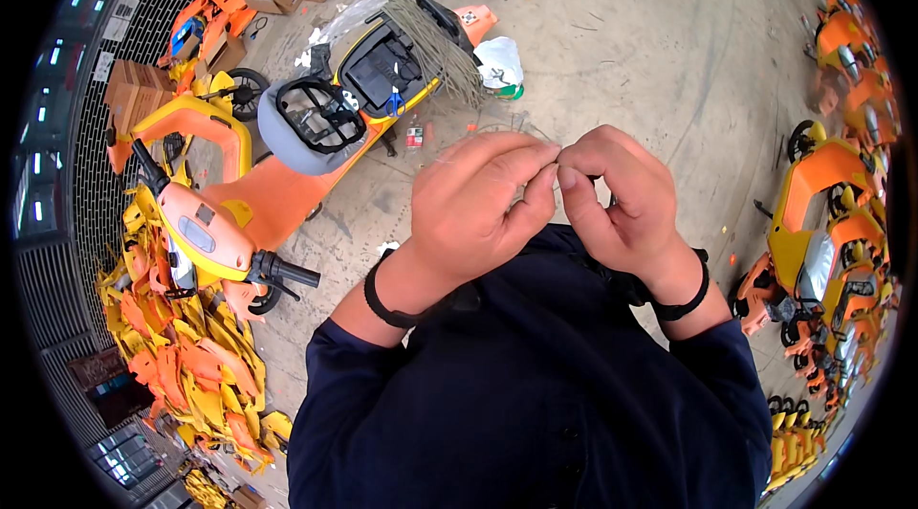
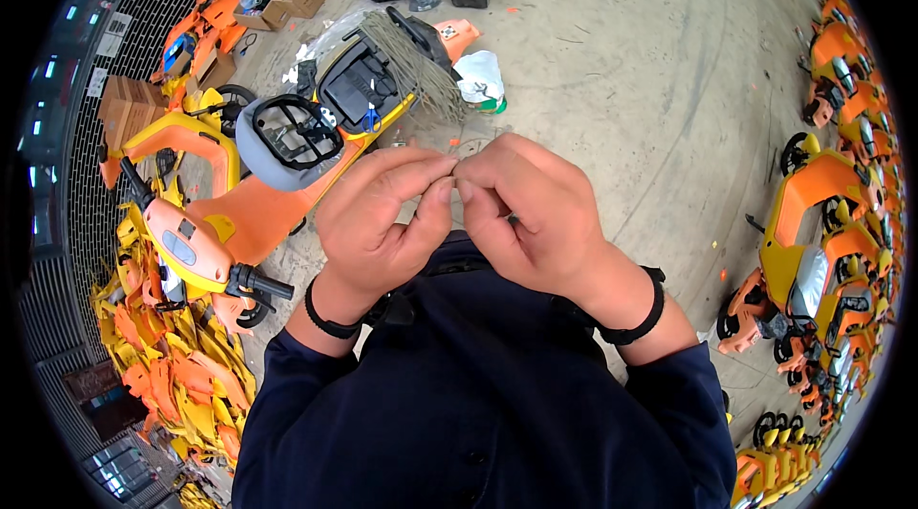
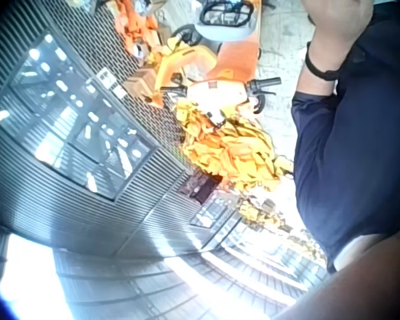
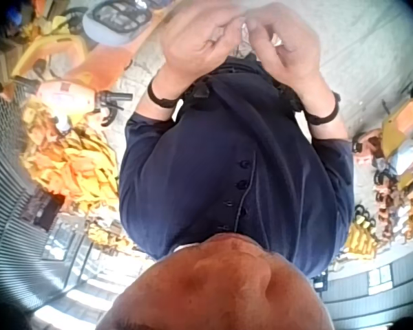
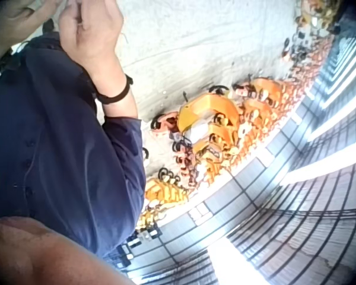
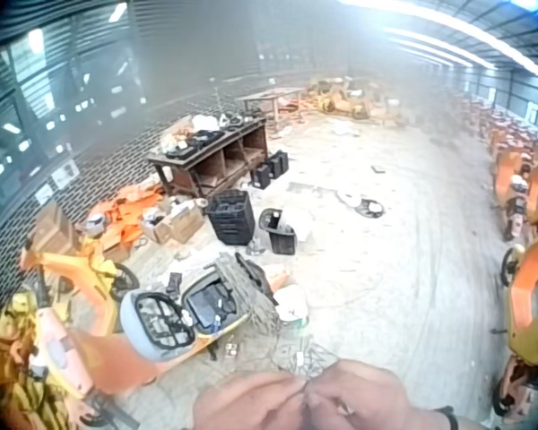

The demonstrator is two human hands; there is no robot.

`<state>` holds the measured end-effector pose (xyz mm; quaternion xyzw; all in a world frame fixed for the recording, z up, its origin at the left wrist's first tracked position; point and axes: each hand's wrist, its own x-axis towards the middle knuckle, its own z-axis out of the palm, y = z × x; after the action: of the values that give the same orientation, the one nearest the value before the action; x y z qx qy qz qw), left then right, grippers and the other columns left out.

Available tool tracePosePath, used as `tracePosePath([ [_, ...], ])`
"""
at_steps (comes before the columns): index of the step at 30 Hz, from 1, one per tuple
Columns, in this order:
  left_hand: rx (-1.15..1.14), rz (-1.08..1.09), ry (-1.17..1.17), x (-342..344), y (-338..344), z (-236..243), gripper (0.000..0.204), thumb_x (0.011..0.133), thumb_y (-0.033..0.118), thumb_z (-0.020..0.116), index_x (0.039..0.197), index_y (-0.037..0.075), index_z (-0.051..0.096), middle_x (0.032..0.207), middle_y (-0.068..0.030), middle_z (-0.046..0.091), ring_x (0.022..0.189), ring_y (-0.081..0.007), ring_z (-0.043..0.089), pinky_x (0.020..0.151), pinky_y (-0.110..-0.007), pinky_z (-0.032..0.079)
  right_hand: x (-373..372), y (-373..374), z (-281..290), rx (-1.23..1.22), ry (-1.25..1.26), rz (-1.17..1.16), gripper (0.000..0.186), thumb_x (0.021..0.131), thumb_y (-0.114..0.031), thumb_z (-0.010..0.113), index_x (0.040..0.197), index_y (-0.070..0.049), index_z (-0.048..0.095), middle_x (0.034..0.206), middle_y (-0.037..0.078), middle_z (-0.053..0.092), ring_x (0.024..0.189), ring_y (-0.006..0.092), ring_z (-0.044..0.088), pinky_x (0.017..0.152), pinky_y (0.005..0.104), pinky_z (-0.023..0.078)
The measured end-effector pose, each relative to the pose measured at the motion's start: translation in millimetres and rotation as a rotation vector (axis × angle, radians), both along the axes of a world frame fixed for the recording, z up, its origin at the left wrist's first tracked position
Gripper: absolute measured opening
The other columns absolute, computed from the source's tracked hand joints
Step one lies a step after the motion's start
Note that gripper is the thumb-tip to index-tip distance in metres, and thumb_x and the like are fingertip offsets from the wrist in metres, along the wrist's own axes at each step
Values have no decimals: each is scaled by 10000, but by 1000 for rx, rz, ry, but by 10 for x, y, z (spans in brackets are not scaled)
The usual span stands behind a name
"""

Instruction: The person uses scissors to strip the insulation from electrical wires and then twists the exposed wire ends together by hand.

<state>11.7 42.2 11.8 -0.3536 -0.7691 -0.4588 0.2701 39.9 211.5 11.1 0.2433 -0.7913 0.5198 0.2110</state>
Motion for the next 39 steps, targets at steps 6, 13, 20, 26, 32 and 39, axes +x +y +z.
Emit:
tracePosePath([
  [6, 12, 13, 17, -14, 5, -40, 205, 696, -4, 729, 894, 34, 690, 832, -77, 683, 651, -218, 641, 577, -305, 513, -5, -31, -9, 58, 74, -34, 200, 715, 87, 618, 893, -5, 608, 729, 94, 567, 590, 233, 555, 510, 309, 442],
  [13, 137, -119, -257, -18, -6, 3, 139, 772, -25, 713, 907, -4, 690, 863, -99, 685, 641, -132, 617, 571, -247, 494, -48, -6, -7, 41, 91, -50, 214, 706, 81, 628, 903, -2, 613, 739, 98, 579, 601, 244, 570, 517, 318, 454],
  [20, 231, -142, -306, -32, -2, -76, 149, 765, -43, 711, 908, -9, 687, 870, -108, 680, 643, -129, 614, 570, -240, 493, -82, -20, -2, 81, 131, -33, 221, 706, 65, 637, 915, -5, 621, 744, 98, 587, 607, 249, 580, 520, 321, 461],
  [26, 281, -68, -320, -19, 30, -110, 142, 758, -48, 702, 890, -1, 679, 853, -100, 685, 650, -141, 622, 576, -243, 495, -108, -53, -18, 90, 148, -37, 221, 700, 65, 635, 909, -6, 619, 745, 97, 590, 602, 248, 580, 520, 323, 463],
  [32, 296, -111, -387, -36, -9, -109, 149, 786, -33, 698, 931, 1, 690, 870, -107, 695, 685, -159, 636, 606, -254, 498, -164, -50, -14, 39, 151, -25, 222, 700, 80, 622, 907, -1, 612, 735, 103, 587, 594, 247, 575, 518, 320, 459],
  [39, 118, -65, -200, -127, -45, -52, 171, 788, -8, 712, 957, 8, 696, 871, -100, 699, 702, -189, 655, 610, -273, 501, -168, -44, -45, 103, 126, -98, 224, 714, 69, 649, 926, 2, 618, 754, 112, 589, 631, 264, 590, 542, 327, 473],
])
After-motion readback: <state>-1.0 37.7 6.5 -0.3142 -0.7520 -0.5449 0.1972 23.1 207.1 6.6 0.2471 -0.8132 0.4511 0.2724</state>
